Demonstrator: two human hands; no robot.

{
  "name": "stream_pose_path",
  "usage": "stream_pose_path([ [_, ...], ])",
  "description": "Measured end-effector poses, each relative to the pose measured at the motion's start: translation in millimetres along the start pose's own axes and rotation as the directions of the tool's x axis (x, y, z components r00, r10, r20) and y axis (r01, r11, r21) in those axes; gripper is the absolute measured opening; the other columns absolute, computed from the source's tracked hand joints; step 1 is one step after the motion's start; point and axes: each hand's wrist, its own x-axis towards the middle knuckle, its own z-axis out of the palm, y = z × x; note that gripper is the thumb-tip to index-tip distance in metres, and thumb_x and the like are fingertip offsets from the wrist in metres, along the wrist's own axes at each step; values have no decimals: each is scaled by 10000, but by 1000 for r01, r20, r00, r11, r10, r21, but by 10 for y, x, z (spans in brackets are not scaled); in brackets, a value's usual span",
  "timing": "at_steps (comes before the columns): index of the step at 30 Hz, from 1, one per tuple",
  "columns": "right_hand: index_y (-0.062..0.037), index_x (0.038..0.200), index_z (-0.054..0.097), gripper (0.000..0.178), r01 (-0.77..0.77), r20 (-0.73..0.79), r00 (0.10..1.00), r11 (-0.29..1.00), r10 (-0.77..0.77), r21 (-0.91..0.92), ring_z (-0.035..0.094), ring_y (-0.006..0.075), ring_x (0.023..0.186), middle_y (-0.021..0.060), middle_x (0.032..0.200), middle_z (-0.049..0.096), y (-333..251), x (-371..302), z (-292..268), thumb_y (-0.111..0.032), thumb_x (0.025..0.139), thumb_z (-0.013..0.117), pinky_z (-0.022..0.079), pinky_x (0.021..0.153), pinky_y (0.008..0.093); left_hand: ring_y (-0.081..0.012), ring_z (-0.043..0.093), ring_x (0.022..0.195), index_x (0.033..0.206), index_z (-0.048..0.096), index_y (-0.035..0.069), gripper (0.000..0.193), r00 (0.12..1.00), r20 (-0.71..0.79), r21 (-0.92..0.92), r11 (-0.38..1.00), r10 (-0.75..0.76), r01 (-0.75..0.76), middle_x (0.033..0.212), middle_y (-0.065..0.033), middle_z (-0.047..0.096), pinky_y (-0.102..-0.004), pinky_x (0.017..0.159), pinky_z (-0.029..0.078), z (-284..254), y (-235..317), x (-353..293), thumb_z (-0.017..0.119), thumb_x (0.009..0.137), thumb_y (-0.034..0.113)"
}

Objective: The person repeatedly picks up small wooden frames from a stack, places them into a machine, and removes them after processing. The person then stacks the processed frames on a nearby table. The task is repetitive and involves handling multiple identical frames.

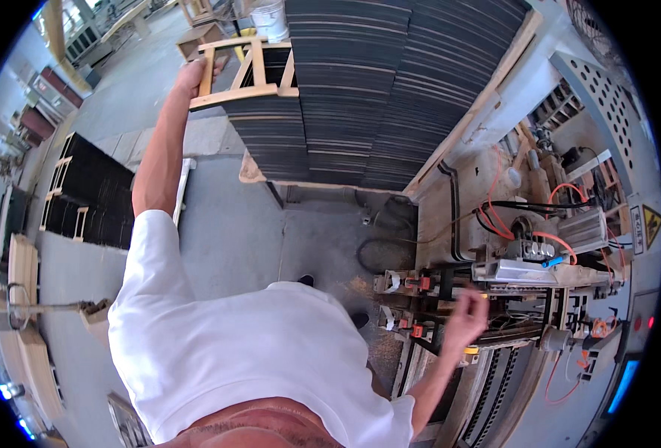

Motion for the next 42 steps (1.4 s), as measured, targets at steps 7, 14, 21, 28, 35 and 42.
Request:
stream_pose_path([
  [7,8,931,626,156,-253,358,893,962,273,-103,609,118,753,76,800,654,736,-932,1265,-45,790,666,486,676,264,-226,648,779,1032,599,-106,476,976,215,423,899,24,-115,903,-167,658,-343,678,510,827,-144,370,535,880,341],
  [14,13,957,623,195,-314,266,884,909,385,-273,608,134,761,79,835,661,663,-1230,1182,-61,783,665,497,705,285,-350,595,1020,1161,568,8,449,613,-13,655,470,790,-592,1049,-213,630,-390,890,445,548,128,-33,567,873,352],
  [21,-58,986,593,213,-43,-21,999,783,38,-620,592,347,867,141,919,611,-826,-647,-68,-148,795,622,484,711,430,-200,591,808,1006,551,-63,330,662,392,-503,751,639,-428,938,-164,606,-314,727,514,1695,-506,-2188,438,974,246],
  [28,-84,1031,586,272,-394,-402,916,164,-16,-904,587,324,958,129,993,629,-2130,-1069,-1931,-170,782,652,470,827,416,-150,618,848,1085,581,36,259,-14,912,376,822,-411,428,982,-73,636,-288,747,517,2786,-2182,-3672,531,944,247],
  [35,-68,1125,584,434,-744,-860,490,-583,-145,-326,569,355,1051,182,1096,617,-3444,-3214,-3842,-422,877,545,456,875,412,-148,624,868,1143,556,24,344,-239,841,496,868,-486,-21,1024,-81,633,-280,726,526,3297,-2635,-4121,567,922,287],
  [42,-68,1156,572,298,-842,-854,509,-265,-106,-469,545,244,1110,107,1162,584,-3543,-4961,-4735,-254,938,489,395,954,357,-124,612,844,1136,565,25,332,-261,833,481,872,-488,-94,1008,-66,631,-266,728,520,3898,-2652,-4808,570,919,276],
])
